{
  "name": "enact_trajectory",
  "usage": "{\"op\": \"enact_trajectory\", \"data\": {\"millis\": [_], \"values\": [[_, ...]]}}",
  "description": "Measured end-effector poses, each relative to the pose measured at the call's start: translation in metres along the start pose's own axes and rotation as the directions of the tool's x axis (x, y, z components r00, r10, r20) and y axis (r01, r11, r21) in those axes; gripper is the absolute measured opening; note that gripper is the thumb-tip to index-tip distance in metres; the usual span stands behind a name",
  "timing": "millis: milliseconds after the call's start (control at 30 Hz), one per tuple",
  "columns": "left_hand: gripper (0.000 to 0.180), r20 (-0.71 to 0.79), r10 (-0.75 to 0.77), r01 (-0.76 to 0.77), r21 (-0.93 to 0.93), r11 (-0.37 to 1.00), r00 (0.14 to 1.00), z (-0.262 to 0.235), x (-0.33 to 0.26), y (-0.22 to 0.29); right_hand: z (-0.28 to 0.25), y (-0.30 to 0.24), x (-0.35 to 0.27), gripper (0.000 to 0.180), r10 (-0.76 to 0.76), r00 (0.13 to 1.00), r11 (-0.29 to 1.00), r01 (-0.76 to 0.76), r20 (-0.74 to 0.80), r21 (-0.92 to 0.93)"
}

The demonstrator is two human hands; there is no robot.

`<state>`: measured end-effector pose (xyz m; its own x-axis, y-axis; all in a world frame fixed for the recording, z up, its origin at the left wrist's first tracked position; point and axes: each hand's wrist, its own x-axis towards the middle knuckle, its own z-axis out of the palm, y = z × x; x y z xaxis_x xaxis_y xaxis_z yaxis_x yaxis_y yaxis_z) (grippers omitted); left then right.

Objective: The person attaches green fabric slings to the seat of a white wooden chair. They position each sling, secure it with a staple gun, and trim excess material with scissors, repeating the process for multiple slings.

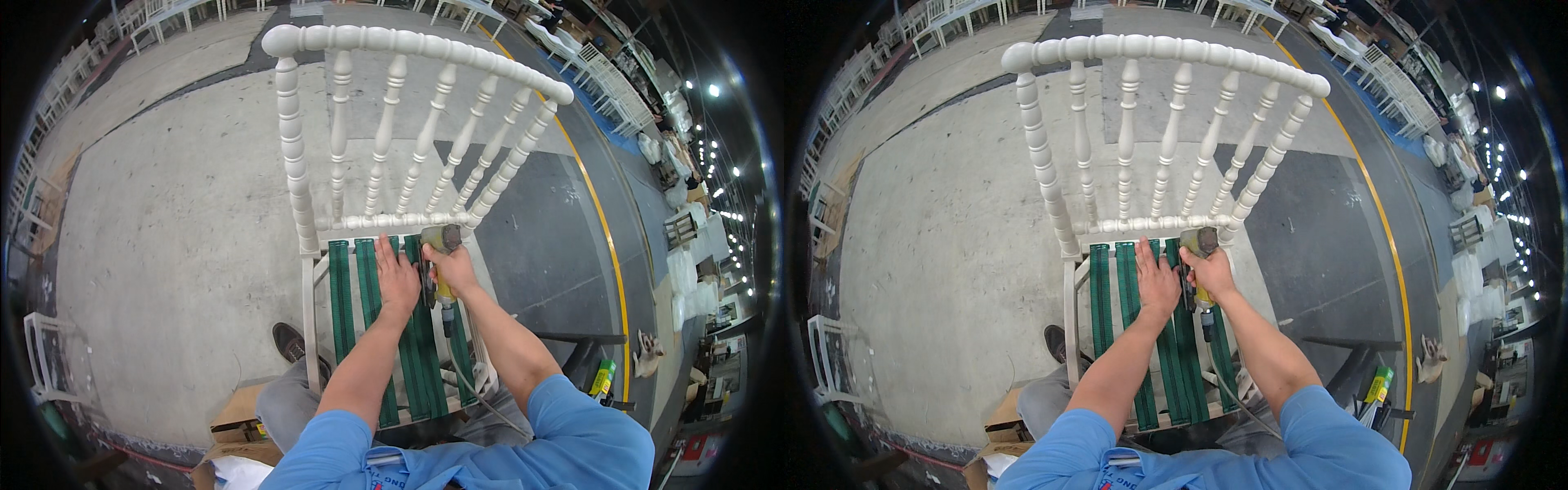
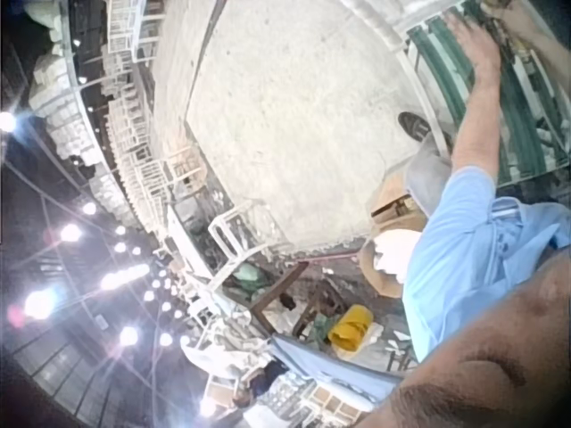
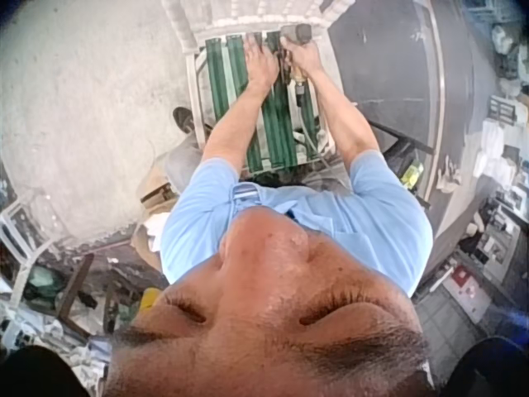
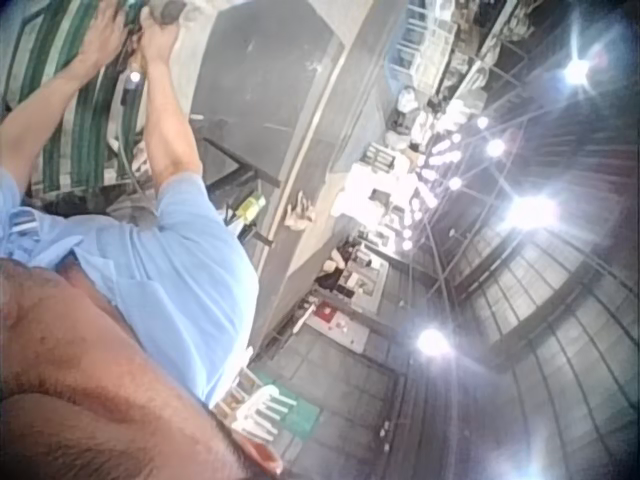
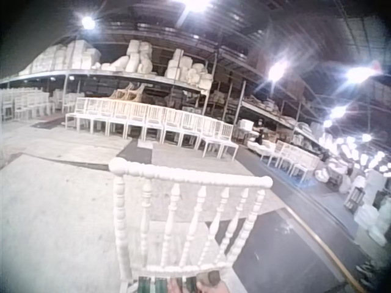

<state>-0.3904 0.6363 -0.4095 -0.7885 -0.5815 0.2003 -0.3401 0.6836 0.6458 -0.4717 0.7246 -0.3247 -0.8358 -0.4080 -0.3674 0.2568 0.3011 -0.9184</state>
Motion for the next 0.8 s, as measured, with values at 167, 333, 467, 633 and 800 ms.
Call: {"op": "enact_trajectory", "data": {"millis": [167, 333, 467, 633, 800], "values": [[0.033, 0.115, -0.069, 0.068, 0.015, 0.998, 0.991, 0.001, 0.003, 0.000, 0.007, 0.002, 0.003, 0.029, -0.011, 1.000, 1.000, 0.011, -0.013, -0.012], [0.028, 0.054, -0.057, 0.057, 0.012, 0.998, 0.997, 0.003, 0.003, -0.001, 0.009, 0.004, 0.006, 0.022, 0.077, 0.996, 0.985, -0.083, -0.045, -0.154], [0.024, 0.113, -0.065, 0.060, 0.051, 0.997, 0.991, 0.003, 0.003, -0.002, 0.010, 0.003, 0.009, 0.021, 0.015, 1.000, 0.991, -0.016, -0.004, -0.130], [0.020, 0.049, -0.050, 0.051, -0.018, 0.999, 0.998, 0.002, 0.002, -0.003, 0.016, 0.002, 0.009, 0.018, 0.054, 0.999, 0.983, -0.054, -0.004, -0.177], [0.019, 0.028, -0.030, 0.031, -0.021, 0.999, 0.999, 0.003, 0.004, -0.005, 0.014, 0.000, 0.007, 0.017, 0.009, 0.998, 0.992, -0.001, 0.064, -0.124]]}}
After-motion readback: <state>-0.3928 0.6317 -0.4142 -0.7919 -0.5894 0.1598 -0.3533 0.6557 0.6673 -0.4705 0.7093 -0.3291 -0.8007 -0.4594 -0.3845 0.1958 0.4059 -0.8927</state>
